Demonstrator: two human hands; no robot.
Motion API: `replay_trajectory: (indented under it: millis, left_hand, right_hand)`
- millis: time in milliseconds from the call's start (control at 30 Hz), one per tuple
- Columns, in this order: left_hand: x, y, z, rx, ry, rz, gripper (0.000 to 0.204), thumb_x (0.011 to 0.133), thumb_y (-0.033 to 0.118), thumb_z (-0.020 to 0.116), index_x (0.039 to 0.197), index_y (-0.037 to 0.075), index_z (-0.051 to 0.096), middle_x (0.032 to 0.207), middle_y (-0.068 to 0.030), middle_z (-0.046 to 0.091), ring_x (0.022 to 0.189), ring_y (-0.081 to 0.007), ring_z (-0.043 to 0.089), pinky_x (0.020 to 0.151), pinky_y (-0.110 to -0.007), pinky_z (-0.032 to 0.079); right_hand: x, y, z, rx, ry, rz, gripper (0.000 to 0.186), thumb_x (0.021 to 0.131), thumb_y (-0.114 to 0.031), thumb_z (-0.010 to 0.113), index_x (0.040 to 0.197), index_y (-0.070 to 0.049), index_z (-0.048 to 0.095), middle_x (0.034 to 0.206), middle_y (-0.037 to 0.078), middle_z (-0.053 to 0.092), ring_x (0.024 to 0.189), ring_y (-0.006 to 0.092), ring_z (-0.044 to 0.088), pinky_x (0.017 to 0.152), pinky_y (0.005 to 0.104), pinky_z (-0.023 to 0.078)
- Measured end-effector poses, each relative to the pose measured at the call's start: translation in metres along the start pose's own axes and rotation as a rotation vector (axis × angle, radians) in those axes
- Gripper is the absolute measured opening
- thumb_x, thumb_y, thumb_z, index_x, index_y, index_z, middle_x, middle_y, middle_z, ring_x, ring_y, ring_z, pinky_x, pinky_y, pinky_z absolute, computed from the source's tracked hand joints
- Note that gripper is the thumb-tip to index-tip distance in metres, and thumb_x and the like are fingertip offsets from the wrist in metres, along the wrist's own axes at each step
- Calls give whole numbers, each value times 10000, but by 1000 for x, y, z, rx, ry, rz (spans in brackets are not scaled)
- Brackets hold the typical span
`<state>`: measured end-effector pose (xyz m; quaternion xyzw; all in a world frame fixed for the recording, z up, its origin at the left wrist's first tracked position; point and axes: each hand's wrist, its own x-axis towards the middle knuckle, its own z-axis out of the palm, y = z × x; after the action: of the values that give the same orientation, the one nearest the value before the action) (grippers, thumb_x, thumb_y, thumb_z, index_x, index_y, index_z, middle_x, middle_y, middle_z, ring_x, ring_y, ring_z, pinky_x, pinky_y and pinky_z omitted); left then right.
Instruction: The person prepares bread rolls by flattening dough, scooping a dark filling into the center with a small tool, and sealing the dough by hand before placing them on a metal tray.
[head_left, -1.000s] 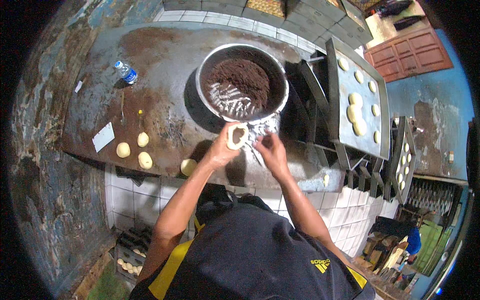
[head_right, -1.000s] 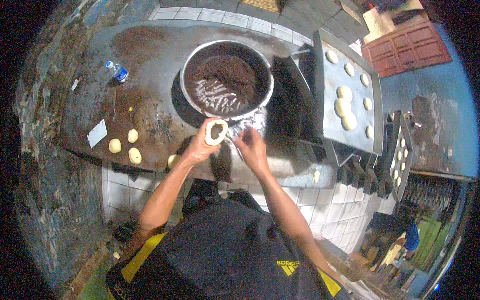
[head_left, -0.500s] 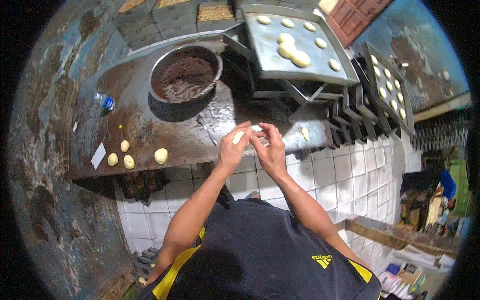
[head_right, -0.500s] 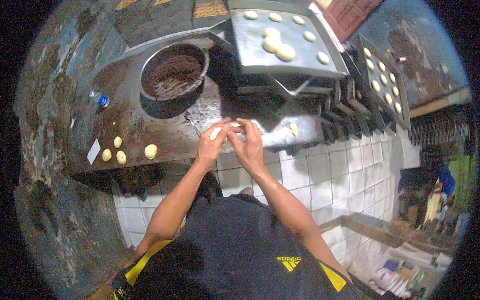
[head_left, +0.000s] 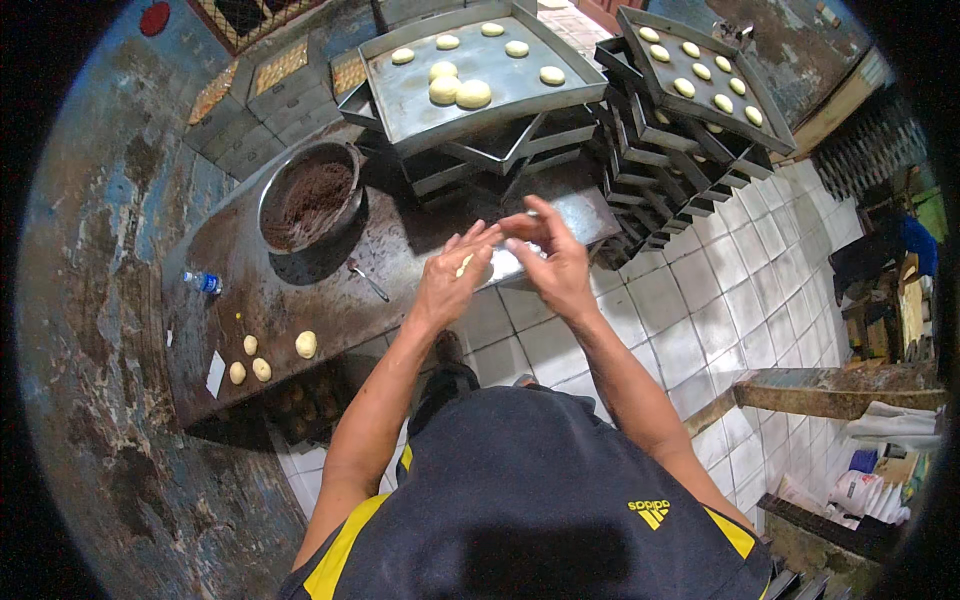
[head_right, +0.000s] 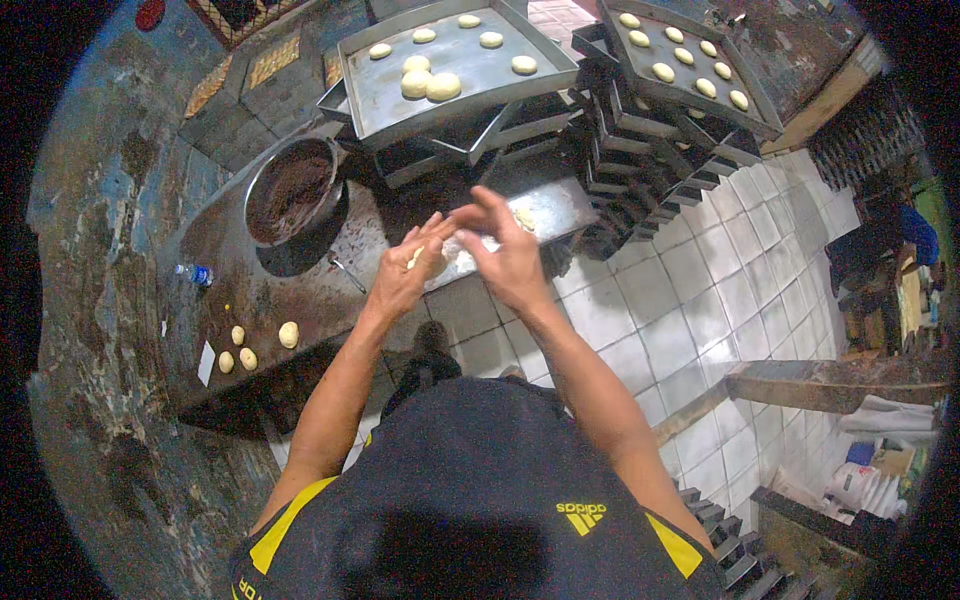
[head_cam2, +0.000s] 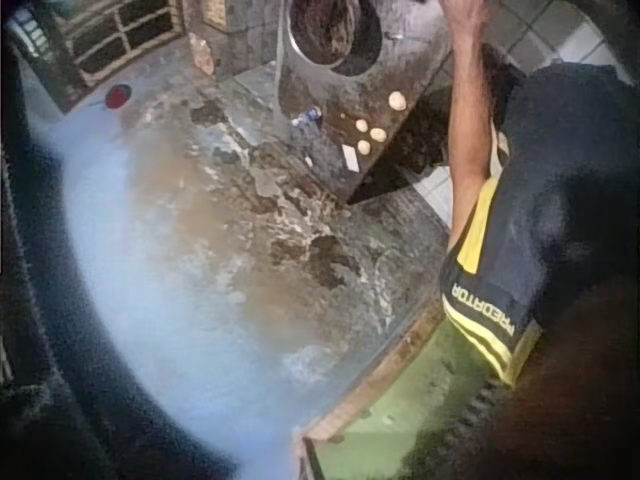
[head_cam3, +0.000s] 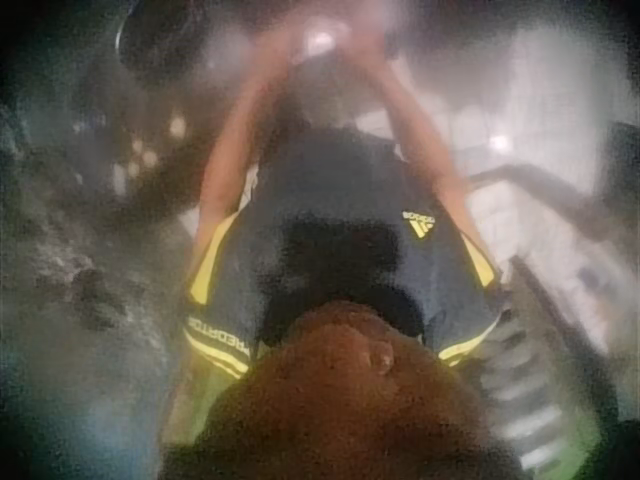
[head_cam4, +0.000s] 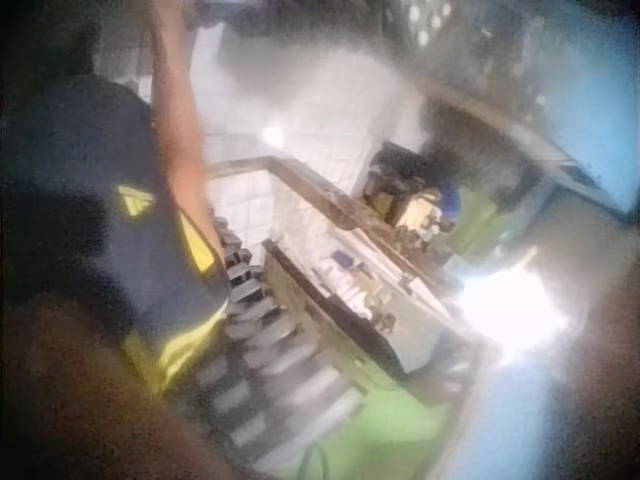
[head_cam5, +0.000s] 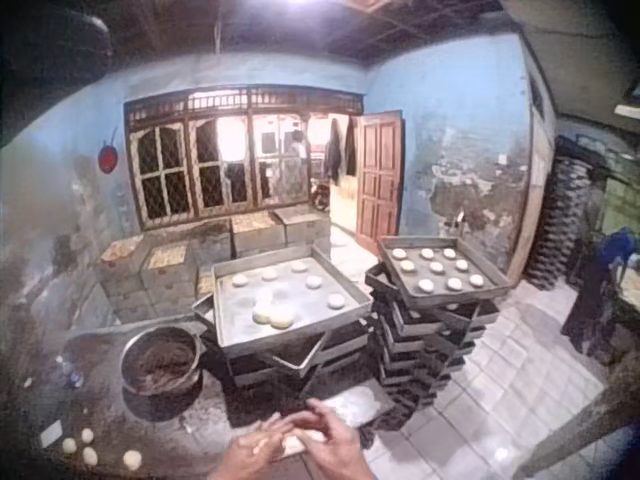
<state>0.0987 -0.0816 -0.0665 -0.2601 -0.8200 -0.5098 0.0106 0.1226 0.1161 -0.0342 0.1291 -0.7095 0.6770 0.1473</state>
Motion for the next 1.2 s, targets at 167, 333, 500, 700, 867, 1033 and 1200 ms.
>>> replay_trajectory:
  millis: [167,333,500,700,867,1033,1200]
  left_hand:
    - [20,47,9,-173,-128,-325,812,945,413,706,1600,137,313,1236,-182,685,1169,-250,637,982,-344,483]
    - [52,23,-17,-542,-50,-443,594,1066,370,517,1542,34,396,1264,-108,666,1089,-221,654,949,-336,508]
    - [112,20,-23,-1171,77,-369,704,1077,552,298,1566,49,356,1633,-143,323,1528,-225,229,1233,-398,197]
    - [192,-18,-65,-656,240,-189,603,1071,513,412,1475,81,528,1493,-171,524,1447,-267,390,1175,-403,290]
    - [247,-56,-101,-793,589,-77,699,1023,403,591,1574,51,343,1490,-194,508,1302,-281,541,1094,-401,399]
    - [229,-105,-167,-572,479,-208,528,987,75,598,1489,5,451,1354,-188,619,1184,-232,627,1031,-365,473]
    - [198,-128,-187,-333,633,-434,466,936,65,554,1393,-30,555,1189,-191,705,1075,-233,679,965,-363,528]
  right_hand:
    - [43,-4,-38,120,-492,404,586,918,-70,714,1427,25,440,1029,101,711,949,163,669,855,315,539]
    - [71,-18,-6,103,-185,124,466,899,-134,729,1312,5,564,1137,171,703,1048,320,695,918,401,549]
    - [100,29,28,-395,-79,-454,548,897,-254,772,1298,23,519,1170,181,630,1078,299,633,937,397,516]
    - [195,36,54,367,-204,651,436,1047,-415,569,1220,-17,606,942,9,666,876,68,600,765,226,476]
    - [374,96,38,-178,-232,365,347,1008,-361,642,1108,-30,664,781,29,687,681,95,602,622,257,482]
    - [474,204,29,-1144,-651,-190,425,1006,-229,578,1329,44,533,1269,284,595,1179,428,577,966,494,478]
    - [488,233,35,-964,-762,-100,521,1071,-287,413,1442,79,427,1602,258,300,1490,431,270,1239,485,213]
